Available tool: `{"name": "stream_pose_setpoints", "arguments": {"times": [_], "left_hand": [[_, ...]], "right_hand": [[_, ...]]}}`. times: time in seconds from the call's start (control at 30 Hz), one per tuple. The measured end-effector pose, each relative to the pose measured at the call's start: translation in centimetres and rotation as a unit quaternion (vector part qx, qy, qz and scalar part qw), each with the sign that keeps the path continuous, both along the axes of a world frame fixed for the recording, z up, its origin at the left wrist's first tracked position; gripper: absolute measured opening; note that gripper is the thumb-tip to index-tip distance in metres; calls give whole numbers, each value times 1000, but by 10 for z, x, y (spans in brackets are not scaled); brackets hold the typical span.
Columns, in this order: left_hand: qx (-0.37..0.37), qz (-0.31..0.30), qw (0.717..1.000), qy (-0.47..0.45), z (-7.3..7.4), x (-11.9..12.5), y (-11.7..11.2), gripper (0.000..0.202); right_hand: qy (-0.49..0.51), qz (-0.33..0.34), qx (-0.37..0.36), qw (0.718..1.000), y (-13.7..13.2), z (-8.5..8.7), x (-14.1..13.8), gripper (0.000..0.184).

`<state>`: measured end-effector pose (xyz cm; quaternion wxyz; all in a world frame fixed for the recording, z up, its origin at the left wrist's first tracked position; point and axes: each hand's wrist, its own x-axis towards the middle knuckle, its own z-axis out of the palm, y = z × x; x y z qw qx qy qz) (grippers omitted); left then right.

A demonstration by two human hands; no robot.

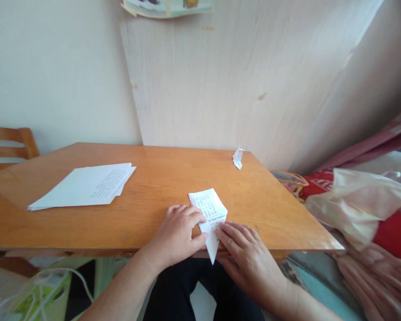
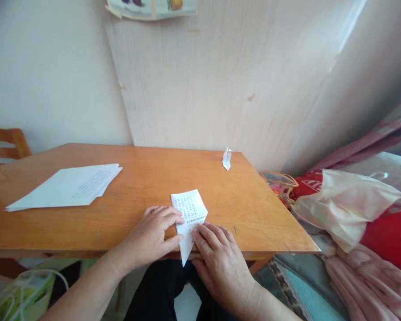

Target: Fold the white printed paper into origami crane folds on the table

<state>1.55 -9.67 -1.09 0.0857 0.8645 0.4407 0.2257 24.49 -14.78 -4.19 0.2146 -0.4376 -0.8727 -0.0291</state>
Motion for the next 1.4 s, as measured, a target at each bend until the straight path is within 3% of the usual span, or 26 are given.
{"name": "stream_pose_setpoints", "arguments": {"times": [0.27, 0.5, 0.73, 0.93, 1.13, 1.4], "left_hand": [[13, -1, 1000, 4, -4, 0, -1, 22], [0, -12, 1000, 11, -3, -2, 1, 27], [-4, -33, 998, 48, 7, 2, 0, 24], [-10, -41, 998, 55, 14, 4, -9, 19], [-3, -37, 996, 78, 18, -1, -15, 25], [59, -8, 990, 129, 11, -9, 1, 35]], "right_hand": [[29, 31, -2, 999, -4, 7, -16, 34], [83, 74, -26, 993, -6, 18, -11, 26], [102, 15, -29, 994, 24, 24, 11, 28], [15, 7, -33, 999, 45, 31, 20, 29], [-17, -33, -13, 999, 27, 33, 8, 23], [-21, -57, -32, 998, -3, 32, -14, 19]]}}
